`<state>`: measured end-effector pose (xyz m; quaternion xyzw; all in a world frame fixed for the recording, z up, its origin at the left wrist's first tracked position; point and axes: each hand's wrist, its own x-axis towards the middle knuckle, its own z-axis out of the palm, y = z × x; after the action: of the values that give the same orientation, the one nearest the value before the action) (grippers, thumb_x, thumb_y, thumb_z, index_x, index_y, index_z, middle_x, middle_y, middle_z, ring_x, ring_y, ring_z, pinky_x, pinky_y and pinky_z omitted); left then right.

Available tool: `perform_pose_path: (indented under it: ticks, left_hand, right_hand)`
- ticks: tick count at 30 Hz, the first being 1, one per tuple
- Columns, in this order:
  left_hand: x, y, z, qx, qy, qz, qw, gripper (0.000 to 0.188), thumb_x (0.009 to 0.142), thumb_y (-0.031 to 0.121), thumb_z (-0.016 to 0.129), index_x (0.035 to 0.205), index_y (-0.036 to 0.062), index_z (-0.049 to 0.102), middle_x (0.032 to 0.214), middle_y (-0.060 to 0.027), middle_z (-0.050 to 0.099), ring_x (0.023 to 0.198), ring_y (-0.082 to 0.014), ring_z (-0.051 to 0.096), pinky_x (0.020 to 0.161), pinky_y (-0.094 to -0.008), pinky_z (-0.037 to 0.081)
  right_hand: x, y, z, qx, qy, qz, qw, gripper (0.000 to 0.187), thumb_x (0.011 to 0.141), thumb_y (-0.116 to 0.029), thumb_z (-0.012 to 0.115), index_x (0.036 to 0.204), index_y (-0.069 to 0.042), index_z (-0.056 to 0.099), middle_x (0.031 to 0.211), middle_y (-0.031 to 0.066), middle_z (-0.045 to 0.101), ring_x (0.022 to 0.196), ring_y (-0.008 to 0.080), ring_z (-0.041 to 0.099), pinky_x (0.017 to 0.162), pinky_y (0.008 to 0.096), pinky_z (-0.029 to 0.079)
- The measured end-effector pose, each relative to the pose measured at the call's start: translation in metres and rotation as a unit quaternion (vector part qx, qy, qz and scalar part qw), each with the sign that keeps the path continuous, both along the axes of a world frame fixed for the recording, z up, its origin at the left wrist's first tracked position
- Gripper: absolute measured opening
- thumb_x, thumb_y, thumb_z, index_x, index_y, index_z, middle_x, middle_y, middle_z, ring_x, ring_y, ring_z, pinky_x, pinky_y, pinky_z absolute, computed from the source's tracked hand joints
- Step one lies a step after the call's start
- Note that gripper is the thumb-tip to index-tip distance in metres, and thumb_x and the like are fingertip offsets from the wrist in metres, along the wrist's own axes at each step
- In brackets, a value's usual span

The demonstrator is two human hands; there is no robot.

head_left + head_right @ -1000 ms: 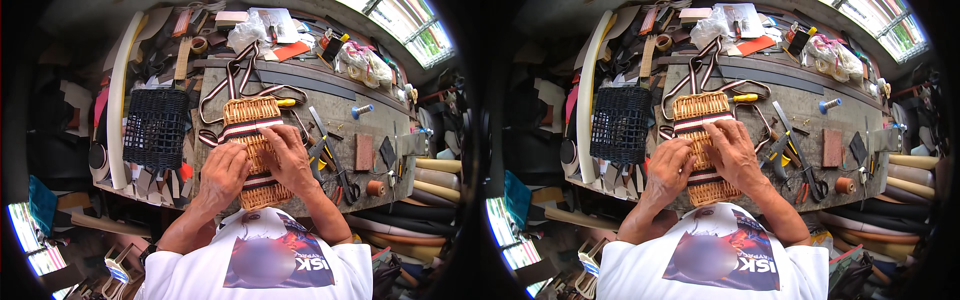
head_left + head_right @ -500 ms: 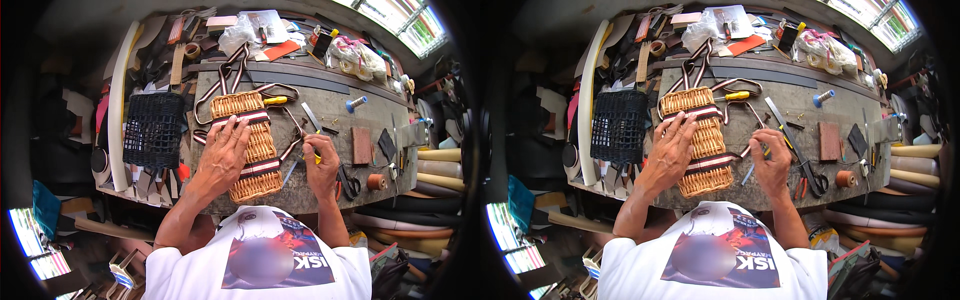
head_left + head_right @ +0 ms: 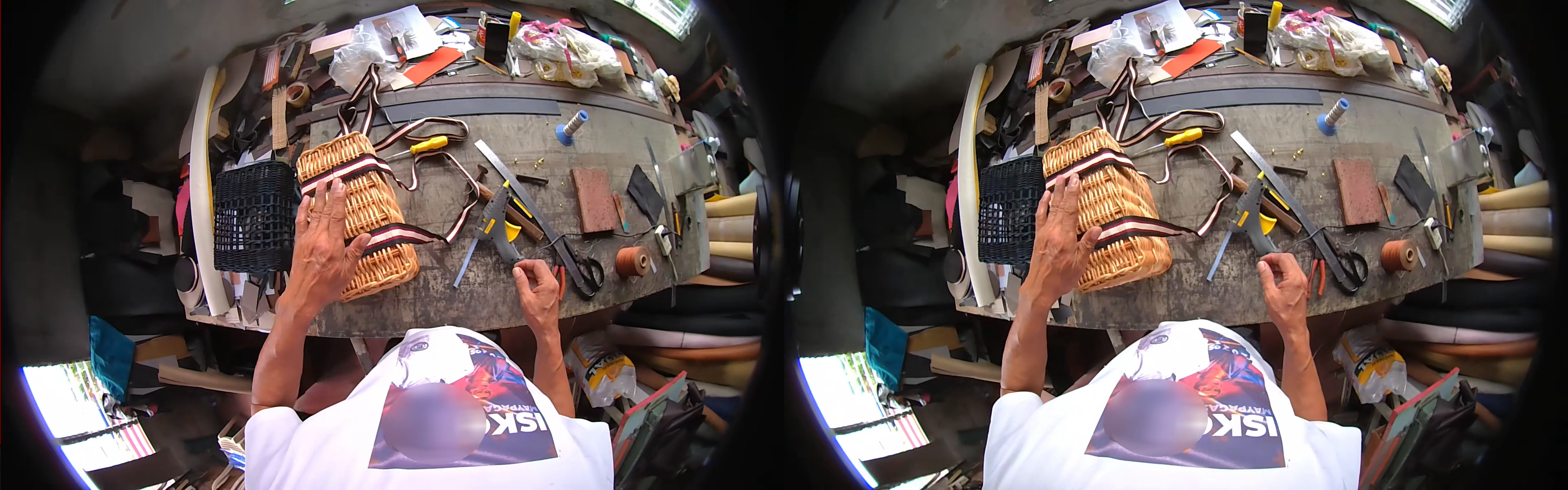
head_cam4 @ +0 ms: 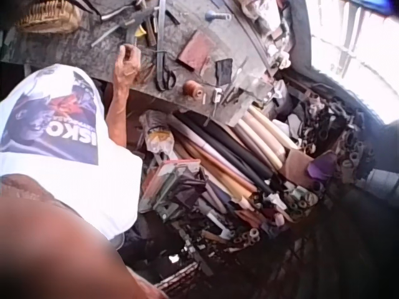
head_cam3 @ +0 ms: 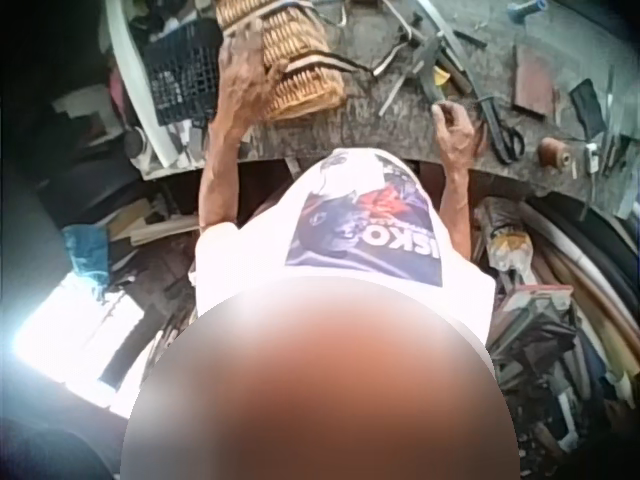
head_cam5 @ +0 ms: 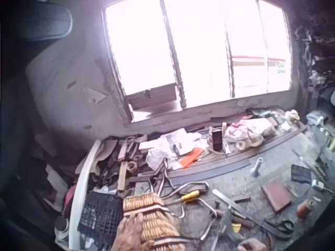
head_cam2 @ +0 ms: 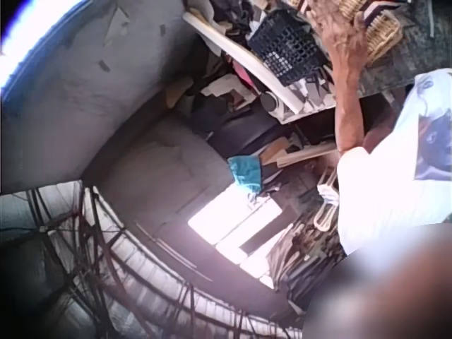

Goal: Apply adhesive and fabric straps to a wicker basket.

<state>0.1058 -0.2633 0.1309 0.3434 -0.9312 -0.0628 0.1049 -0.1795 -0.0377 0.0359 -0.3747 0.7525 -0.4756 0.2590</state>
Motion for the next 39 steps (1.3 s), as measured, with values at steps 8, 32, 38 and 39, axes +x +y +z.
perform_pose_path:
  ticks: [8,32,38,39]
  left_hand:
    - [-0.008,0.003,0.000,0.031,0.005,0.065,0.997,0.072,0.106,0.046,0.040,0.151,-0.0094,0.028,0.153,-0.0291,0.037,0.148,-0.0409,0.028,0.123,-0.0482,0.017]
    - [0.014,0.088,-0.004,0.007,0.235,0.184,0.954,0.044,0.093,0.003,0.063,0.135,0.0004,0.053,0.122,-0.0136,0.066,0.119,-0.0321,0.061,0.101,-0.0405,0.049]
    - [0.019,0.093,-0.021,0.012,0.276,0.181,0.944,0.044,0.092,0.002,0.063,0.135,0.0030,0.053,0.126,-0.0116,0.066,0.122,-0.0312,0.059,0.105,-0.0410,0.046]
    - [0.020,0.092,-0.024,-0.002,0.285,0.166,0.944,0.045,0.092,0.001,0.063,0.135,0.0031,0.053,0.126,-0.0114,0.066,0.121,-0.0312,0.060,0.105,-0.0412,0.046]
  right_hand:
    - [-0.004,0.023,-0.006,0.015,0.025,0.133,0.991,0.012,0.088,-0.004,0.068,0.096,0.002,0.064,0.089,0.0142,0.062,0.078,0.0266,0.066,0.071,0.0352,0.053]
    - [0.008,0.014,0.008,-0.003,0.090,0.249,0.964,0.017,0.091,-0.013,0.069,0.087,0.002,0.063,0.079,0.0181,0.062,0.073,0.0369,0.063,0.065,0.0429,0.048]
    - [0.049,-0.025,0.049,-0.100,0.146,0.287,0.941,0.012,0.087,-0.003,0.070,0.097,0.000,0.065,0.090,0.0152,0.064,0.081,0.0341,0.063,0.070,0.0402,0.051]
    - [0.056,-0.035,0.057,-0.156,0.182,0.281,0.929,0.015,0.085,0.000,0.071,0.099,0.000,0.065,0.091,0.0146,0.064,0.082,0.0333,0.063,0.071,0.0398,0.052]
